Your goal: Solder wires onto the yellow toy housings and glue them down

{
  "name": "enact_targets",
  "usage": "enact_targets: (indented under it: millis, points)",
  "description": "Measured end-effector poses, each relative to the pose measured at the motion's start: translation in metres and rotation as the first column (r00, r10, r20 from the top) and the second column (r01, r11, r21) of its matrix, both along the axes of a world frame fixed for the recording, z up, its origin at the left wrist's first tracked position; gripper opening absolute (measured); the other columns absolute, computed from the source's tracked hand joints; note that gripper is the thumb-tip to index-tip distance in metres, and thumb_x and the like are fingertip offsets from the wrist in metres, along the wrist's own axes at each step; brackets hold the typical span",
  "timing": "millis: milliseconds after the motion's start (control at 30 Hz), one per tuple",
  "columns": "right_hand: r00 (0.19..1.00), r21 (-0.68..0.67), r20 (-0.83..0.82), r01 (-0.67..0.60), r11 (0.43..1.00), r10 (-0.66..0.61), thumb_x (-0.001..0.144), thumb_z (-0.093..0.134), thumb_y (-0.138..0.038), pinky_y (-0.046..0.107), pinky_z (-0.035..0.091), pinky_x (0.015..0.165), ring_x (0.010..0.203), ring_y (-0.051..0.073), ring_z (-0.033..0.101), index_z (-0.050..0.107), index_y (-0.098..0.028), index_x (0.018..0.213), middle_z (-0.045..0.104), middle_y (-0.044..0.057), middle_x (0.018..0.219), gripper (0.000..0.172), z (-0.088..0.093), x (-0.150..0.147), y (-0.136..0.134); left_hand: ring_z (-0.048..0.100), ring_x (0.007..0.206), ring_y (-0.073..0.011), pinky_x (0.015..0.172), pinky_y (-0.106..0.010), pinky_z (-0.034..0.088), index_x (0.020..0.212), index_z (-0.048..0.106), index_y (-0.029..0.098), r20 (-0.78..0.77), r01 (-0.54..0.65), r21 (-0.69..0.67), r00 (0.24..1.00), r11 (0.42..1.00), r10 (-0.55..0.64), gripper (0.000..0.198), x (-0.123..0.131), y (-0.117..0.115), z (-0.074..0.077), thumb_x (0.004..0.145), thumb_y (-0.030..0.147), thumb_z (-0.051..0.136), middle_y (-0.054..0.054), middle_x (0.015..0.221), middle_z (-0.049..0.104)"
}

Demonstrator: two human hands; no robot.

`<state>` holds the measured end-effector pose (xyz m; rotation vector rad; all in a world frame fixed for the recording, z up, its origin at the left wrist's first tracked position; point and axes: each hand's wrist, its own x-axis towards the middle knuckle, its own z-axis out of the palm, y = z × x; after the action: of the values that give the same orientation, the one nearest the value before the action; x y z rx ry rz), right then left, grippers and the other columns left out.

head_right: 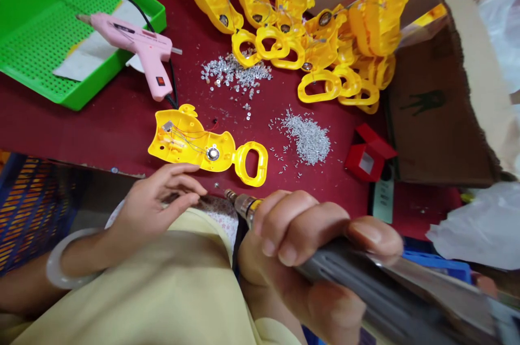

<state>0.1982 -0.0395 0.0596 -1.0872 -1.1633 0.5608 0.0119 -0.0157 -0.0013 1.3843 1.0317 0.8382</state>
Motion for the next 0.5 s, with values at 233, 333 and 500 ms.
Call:
enact_targets:
  millis: [233,333,500]
  points:
    - [0.988,0.264,-0.151,0.050,0.963,-0.010,0.079,0.062,-0.032,0.021,0.034,0.037,0.039,0.007,0.035,0.070,-0.027,0.093,0.037,-0.009,0.054,0.017,-0.018,-0.015,0.042,0.041,0.138,-0.0343,0.115,-0.058,0.026,0.133,0.051,0.012,-0.624,0.462,0.652,0.778,0.601,0.079,0.051,-0.007,0.059,0.013,0.087,0.026,0.066,-0.015,0.136,0.057]
    - [0.991,0.253,-0.130,0.017,0.967,0.016,0.081,0.056,-0.031,0.022,0.036,0.038,0.040,0.009,0.038,0.066,-0.028,0.098,0.036,-0.008,0.055,0.020,-0.030,-0.025,0.050,0.037,0.139,-0.0367,0.115,-0.063,0.022,0.135,0.049,0.010,-0.690,0.511,0.581,0.722,0.634,0.049,0.054,0.001,0.070,0.003,0.087,0.027,0.066,-0.017,0.138,0.055]
    - [0.997,0.229,-0.073,0.008,0.973,0.009,0.081,0.055,-0.034,0.022,0.033,0.038,0.039,0.009,0.033,0.064,-0.030,0.100,0.033,-0.008,0.055,0.021,-0.041,-0.027,0.052,0.040,0.137,-0.0360,0.116,-0.060,0.023,0.134,0.050,0.010,-0.652,0.468,0.592,0.756,0.656,0.049,0.054,0.003,0.067,-0.004,0.085,0.026,0.069,-0.015,0.135,0.058]
